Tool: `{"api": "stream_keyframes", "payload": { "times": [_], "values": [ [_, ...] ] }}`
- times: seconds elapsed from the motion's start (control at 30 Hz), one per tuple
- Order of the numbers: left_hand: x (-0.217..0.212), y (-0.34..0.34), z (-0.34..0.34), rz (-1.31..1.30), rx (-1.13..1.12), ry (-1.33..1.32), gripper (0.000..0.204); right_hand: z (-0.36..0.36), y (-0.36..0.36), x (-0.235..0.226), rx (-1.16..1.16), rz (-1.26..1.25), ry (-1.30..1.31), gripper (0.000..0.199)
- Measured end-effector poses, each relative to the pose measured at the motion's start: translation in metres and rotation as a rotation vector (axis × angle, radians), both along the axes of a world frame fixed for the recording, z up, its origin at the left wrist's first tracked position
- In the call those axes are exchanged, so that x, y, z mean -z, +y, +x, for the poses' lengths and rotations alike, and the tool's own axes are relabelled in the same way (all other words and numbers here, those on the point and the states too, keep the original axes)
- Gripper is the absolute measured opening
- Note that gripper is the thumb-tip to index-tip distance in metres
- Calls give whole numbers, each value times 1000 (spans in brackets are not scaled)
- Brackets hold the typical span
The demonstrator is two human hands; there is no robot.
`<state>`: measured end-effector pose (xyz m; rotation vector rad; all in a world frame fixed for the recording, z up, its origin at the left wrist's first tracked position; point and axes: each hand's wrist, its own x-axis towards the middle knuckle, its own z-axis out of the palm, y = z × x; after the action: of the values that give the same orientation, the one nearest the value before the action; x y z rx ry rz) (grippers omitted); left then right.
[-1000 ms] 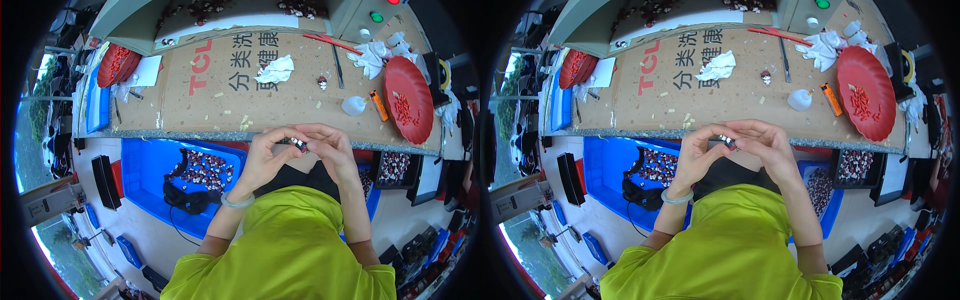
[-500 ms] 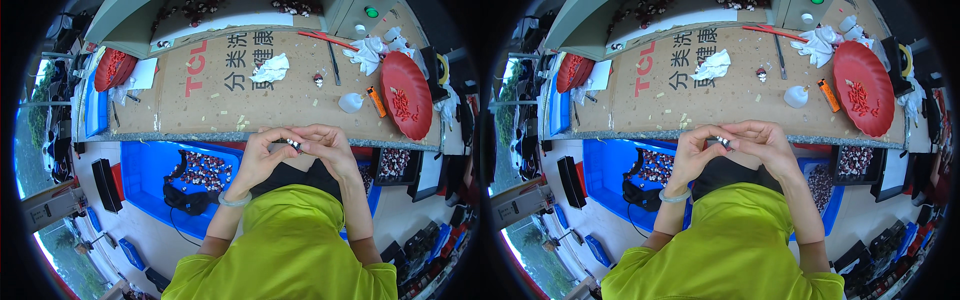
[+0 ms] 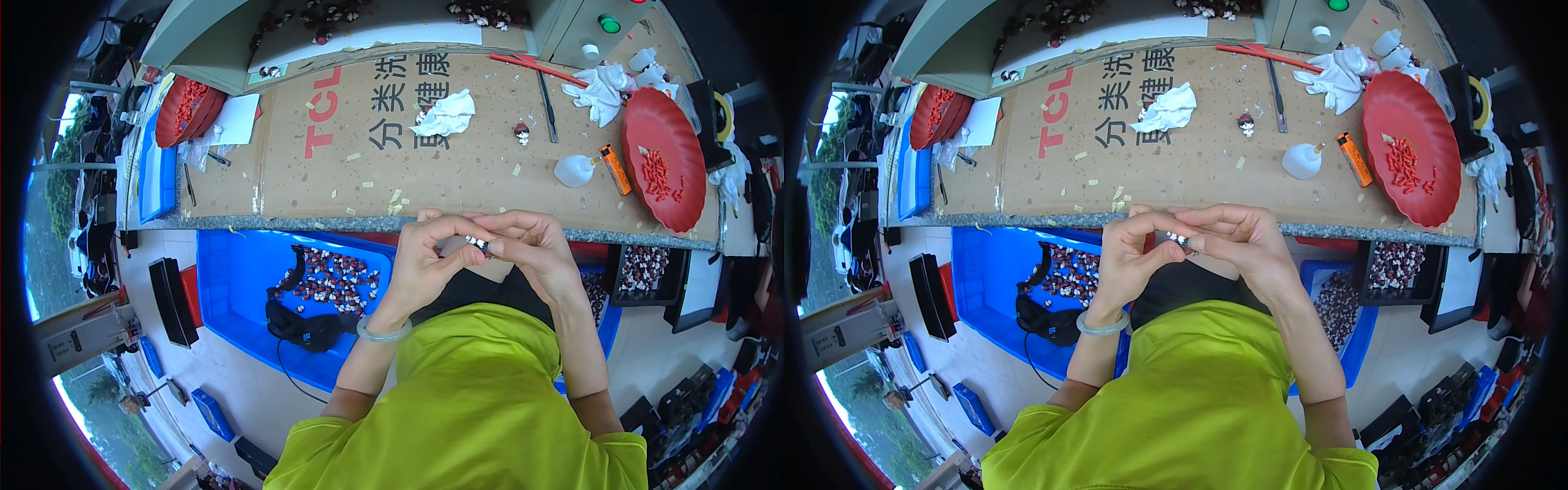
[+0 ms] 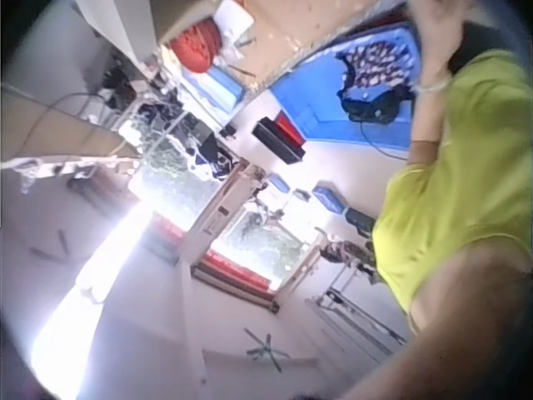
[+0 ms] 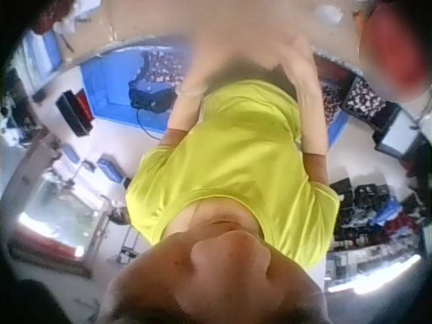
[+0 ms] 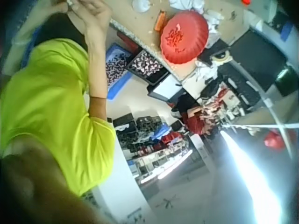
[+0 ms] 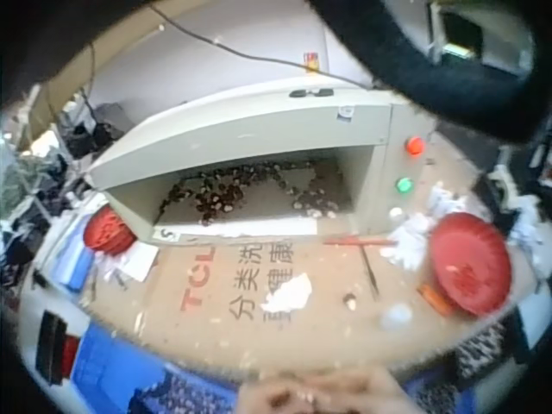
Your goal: The person assembles small, multi-colored figurines at a workbench. They repeatedly pick up a figurine, apply glue from a white bottle to specific parts, and press the components together. The person handles the items one at a time, placing the finished pieces on the table surface.
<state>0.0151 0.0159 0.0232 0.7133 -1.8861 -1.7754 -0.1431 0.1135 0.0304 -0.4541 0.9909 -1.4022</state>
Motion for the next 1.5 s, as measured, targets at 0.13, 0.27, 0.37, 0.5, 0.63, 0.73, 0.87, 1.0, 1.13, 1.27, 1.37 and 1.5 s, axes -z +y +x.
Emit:
{"api": "stream_keyframes", "payload": {
  "times": [0.13, 0.27, 0.37, 0.5, 0.63, 0.73, 0.87, 1.0, 1.13, 1.27, 1.37, 1.5],
  "values": [
    [-1, -1, 0, -27, 8, 9, 21, 0, -1, -1, 2, -11, -6, 27],
    [3, -1, 2, -2, 8, 11, 21, 1, -1, -1, 3, -7, -18, 27],
    [2, 0, 1, 37, 8, 23, 20, 1, 0, 0, 5, -6, -22, 28],
    [1, 1, -1, 85, 12, 49, 22, 2, 1, 2, 24, 6, -17, 28],
    [4, 2, -3, 35, 14, 95, 21, 2, 1, 6, 43, 14, -7, 28],
    [5, 4, -4, 79, -33, 81, 19, 2, 0, 6, 34, 25, -1, 28],
    [12, 2, -2, 80, 47, 117, 22, 1, 1, 7, 35, 35, 18, 29],
    [12, 2, -3, 117, 52, 121, 24, 2, 2, 11, 54, 41, 24, 28],
    [4, 5, -9, 207, 0, 183, 26, 2, 3, 13, 86, 41, 34, 27],
    [10, 2, -4, 127, 23, 89, 27, 3, 2, 12, 93, 50, 17, 27],
    [12, 3, -4, 61, -43, 82, 28, 9, 1, 12, 156, 38, 9, 27],
    [11, 4, -8, -101, -204, 128, 30, 13, 1, 11, 203, -33, 82, 27]
  ]
}}
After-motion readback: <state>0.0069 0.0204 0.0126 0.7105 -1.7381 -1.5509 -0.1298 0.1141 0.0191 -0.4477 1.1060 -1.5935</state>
